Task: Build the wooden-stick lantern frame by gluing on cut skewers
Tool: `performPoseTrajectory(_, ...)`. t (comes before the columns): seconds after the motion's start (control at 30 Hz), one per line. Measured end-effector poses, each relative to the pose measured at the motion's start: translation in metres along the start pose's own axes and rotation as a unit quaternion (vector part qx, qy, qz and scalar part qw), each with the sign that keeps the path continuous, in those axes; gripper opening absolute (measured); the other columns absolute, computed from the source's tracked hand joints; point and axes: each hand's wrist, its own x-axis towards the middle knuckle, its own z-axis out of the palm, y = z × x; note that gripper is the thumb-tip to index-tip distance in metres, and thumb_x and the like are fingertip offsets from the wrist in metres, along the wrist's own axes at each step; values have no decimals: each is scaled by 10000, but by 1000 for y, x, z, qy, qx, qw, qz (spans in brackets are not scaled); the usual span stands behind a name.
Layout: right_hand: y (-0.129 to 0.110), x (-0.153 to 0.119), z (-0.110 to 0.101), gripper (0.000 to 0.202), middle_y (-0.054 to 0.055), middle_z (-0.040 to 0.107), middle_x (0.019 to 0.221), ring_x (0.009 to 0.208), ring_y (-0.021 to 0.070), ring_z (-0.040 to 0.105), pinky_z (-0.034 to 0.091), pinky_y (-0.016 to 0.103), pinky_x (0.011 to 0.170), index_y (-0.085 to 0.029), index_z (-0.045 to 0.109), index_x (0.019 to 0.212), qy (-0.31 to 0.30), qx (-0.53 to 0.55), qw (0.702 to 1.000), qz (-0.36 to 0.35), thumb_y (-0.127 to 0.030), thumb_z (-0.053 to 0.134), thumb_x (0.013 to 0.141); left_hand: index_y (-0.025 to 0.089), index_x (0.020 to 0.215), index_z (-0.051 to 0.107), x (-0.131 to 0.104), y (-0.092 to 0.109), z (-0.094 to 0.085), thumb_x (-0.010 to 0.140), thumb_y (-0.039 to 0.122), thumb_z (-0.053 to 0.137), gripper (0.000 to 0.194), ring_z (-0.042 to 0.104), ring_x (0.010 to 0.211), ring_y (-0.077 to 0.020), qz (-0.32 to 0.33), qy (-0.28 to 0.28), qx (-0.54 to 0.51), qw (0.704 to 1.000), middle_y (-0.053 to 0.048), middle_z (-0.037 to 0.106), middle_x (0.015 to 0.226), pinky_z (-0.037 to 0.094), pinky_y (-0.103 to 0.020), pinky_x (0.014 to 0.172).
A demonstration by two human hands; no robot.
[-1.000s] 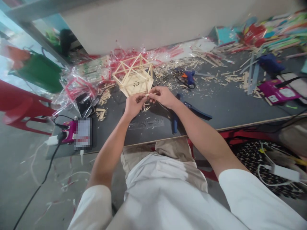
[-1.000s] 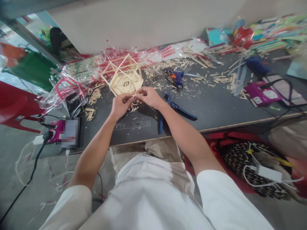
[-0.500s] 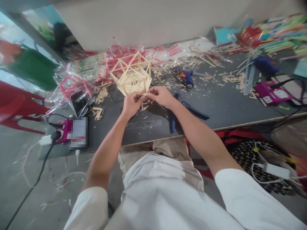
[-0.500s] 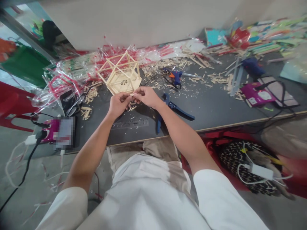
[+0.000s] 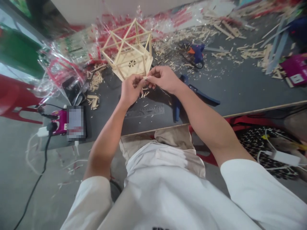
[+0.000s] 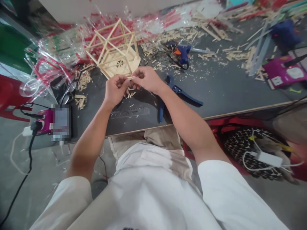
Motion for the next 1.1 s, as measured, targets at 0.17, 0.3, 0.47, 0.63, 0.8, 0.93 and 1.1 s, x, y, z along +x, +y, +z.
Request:
performPoseTrajectory(0.17, 0, 0, -1, 376, 28, 671, 737, 708, 171, 668, 644, 354, 673, -218, 620, 889, 0, -15, 1000, -2, -529, 830, 884, 193, 999, 664, 1, -4, 1, 968, 545, 711, 357, 635, 561, -96, 13, -1, 5, 1000, 0, 645, 721, 507, -197, 528)
performPoseTrajectory(0.3, -1, 0, 0, 346, 28, 666, 740, 711, 166, 664, 637, 343, 669, -214, 621, 869, 1, -13, 1000, -1, -485, 834, 892, 194, 991, 661, 1, -1, 0, 973, 537, 705, 346, 627, 546, -91, 18, 0, 12, 1000, 1, 652, 730, 512, -201, 528)
performPoseTrajectory(0.47, -5, 0, 1, 329, 27, 675, 736, 684, 156, 655, 626, 329, 659, -217, 617, 849, 1, -6, 1000, 9, -452, 843, 889, 194, 975, 659, 1, 3, 0, 972, 531, 706, 340, 613, 529, -84, 15, 1, 15, 1000, 3, 669, 733, 512, -200, 529)
performPoseTrajectory(0.63, -8, -1, 2, 315, 29, 687, 744, 670, 148, 651, 625, 323, 658, -215, 620, 843, 3, -3, 1000, 19, -433, 843, 890, 192, 982, 656, 0, 0, 1, 976, 522, 701, 333, 623, 541, -90, 14, 7, 13, 1000, -5, 670, 748, 520, -211, 545)
performPoseTrajectory(0.8, -6, -1, 2, 349, 18, 677, 728, 688, 156, 654, 642, 339, 682, -225, 612, 850, 3, -2, 1000, 22, -484, 844, 877, 195, 1002, 656, 1, -3, 1, 974, 538, 697, 346, 646, 582, -105, 9, 3, 13, 1000, -10, 667, 765, 537, -223, 573)
performPoseTrajectory(0.93, -2, -1, 1, 340, 33, 677, 760, 736, 174, 668, 644, 355, 703, -222, 614, 866, 0, 4, 1000, 21, -481, 833, 892, 201, 1002, 654, 1, -2, 2, 970, 561, 694, 364, 660, 609, -117, 3, 1, 10, 1000, -13, 659, 764, 536, -229, 576)
performPoseTrajectory(1.1, 1, 0, 1, 350, 37, 660, 771, 776, 192, 677, 643, 370, 707, -224, 607, 883, 5, 11, 1000, 17, -489, 836, 887, 210, 996, 653, 0, -2, 3, 959, 574, 705, 369, 654, 604, -117, -6, 5, 7, 1000, -24, 672, 777, 517, -225, 549)
